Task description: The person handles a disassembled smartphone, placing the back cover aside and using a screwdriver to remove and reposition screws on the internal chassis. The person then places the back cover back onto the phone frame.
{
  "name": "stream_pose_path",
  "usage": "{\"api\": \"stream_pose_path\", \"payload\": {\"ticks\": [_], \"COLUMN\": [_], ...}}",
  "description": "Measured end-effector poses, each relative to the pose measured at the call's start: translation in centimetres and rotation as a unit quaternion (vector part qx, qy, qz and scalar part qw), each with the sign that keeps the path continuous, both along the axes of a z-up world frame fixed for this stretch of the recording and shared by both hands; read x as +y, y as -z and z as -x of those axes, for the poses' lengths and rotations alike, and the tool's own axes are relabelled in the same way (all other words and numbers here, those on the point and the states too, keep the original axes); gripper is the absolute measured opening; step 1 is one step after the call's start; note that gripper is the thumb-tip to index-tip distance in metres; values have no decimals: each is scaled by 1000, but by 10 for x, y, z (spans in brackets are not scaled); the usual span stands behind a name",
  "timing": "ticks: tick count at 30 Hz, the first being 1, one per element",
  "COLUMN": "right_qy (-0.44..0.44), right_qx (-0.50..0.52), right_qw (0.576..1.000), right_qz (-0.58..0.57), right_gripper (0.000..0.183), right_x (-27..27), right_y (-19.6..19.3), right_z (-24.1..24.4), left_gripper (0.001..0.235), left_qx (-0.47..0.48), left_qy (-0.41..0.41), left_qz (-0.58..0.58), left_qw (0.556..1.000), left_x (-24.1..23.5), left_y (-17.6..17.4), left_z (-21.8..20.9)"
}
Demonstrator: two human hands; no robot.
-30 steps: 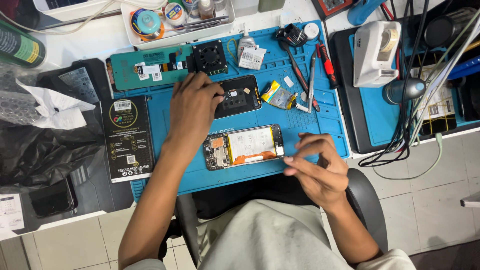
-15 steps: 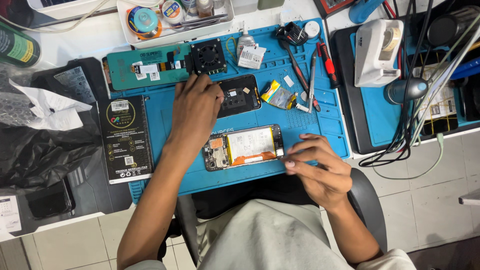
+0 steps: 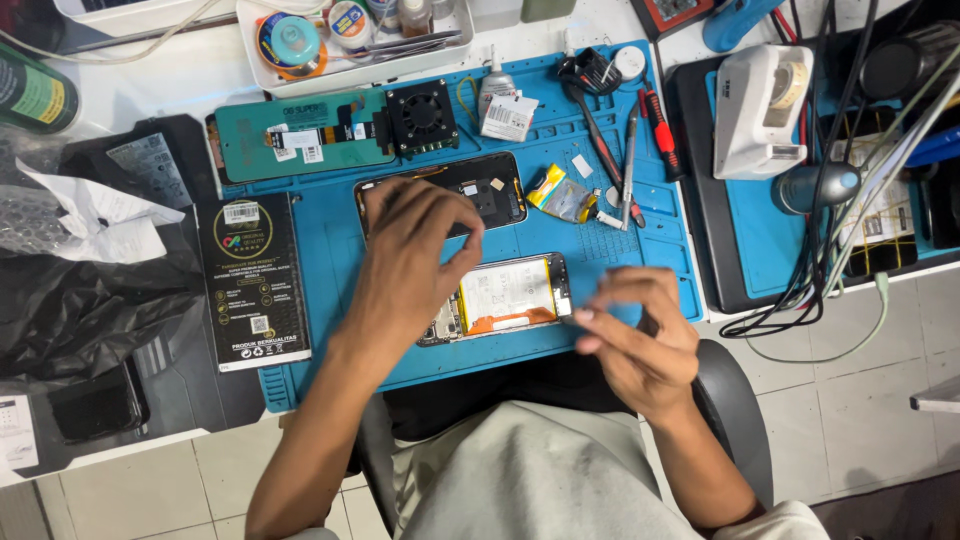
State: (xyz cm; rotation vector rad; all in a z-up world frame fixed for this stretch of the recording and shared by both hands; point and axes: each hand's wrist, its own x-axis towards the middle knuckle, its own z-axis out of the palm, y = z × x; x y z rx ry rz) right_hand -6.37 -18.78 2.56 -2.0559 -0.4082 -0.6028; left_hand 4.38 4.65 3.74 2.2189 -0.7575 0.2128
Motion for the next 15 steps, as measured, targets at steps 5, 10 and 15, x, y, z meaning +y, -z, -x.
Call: {"api": "stream_pose_path", "payload": {"ticks": [5, 10, 15], "right_qy": [-3, -13, -32], "right_qx": [-22, -10, -19], "right_qw": [1000, 1000, 998], "right_qz": [-8, -16, -45], "right_gripper": [23, 21, 25], "right_x": [-4, -5, -3], "right_y": [-2, 0, 4], "right_z": [-4, -3, -2], "left_gripper": [21, 16, 5], "left_qx": [14, 32, -10], "left_qy": [3, -17, -51], "left_qz": [37, 39, -74], "left_qw": [999, 999, 996], "left_x": [4, 16, 28], "left_y": [1, 10, 12], "left_z": [11, 11, 0]}}
